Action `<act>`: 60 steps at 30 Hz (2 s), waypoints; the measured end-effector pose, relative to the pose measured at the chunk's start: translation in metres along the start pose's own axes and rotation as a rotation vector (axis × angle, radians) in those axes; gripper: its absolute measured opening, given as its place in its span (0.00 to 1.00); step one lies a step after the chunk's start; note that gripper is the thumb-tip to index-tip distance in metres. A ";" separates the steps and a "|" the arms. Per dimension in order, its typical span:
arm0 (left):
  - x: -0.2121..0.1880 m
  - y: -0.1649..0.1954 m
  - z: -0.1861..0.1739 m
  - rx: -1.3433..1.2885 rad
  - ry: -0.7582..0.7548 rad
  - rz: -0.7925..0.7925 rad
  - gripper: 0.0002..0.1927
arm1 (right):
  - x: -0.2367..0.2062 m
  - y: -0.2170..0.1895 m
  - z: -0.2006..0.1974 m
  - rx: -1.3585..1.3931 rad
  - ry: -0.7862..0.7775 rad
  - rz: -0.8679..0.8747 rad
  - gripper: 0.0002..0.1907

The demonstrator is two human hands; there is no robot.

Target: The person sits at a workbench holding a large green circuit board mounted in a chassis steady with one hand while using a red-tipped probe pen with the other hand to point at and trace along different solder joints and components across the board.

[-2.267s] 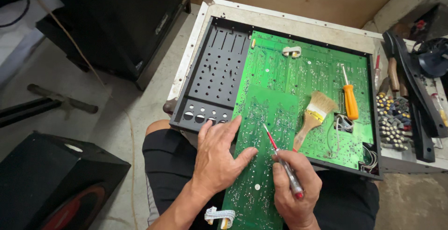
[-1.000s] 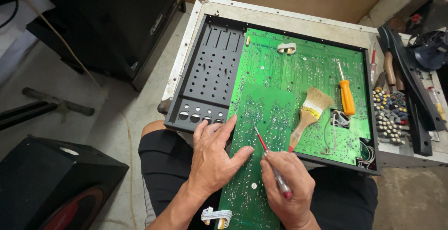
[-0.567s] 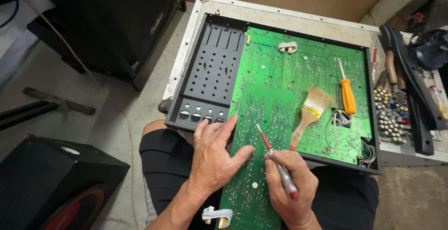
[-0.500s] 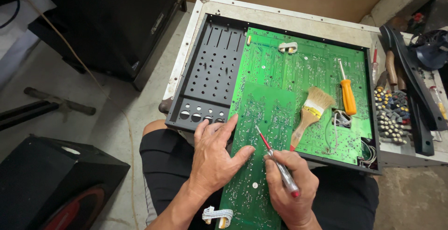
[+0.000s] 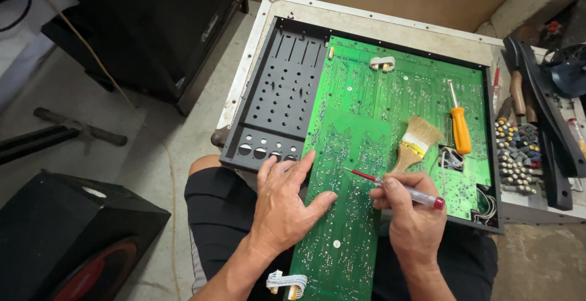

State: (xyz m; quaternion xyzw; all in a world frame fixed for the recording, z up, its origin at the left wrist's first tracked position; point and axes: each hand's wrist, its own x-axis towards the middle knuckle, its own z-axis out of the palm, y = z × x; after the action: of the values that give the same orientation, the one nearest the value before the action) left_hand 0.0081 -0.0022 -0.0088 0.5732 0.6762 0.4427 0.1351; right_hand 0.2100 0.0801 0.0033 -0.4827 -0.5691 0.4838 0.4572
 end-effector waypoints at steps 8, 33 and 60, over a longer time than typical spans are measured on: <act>0.001 0.001 -0.002 -0.006 -0.013 -0.010 0.40 | 0.002 0.000 0.002 -0.021 -0.021 0.014 0.08; 0.000 -0.003 0.002 0.017 0.004 0.014 0.39 | -0.032 -0.031 0.027 -0.589 -0.191 -0.866 0.15; 0.002 -0.001 0.000 -0.005 -0.012 0.001 0.40 | -0.032 -0.026 0.020 -0.471 -0.106 -0.697 0.11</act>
State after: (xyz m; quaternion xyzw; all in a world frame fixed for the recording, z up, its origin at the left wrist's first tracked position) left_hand 0.0072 -0.0009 -0.0087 0.5758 0.6739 0.4410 0.1405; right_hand 0.1914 0.0450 0.0252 -0.3271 -0.8160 0.1810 0.4408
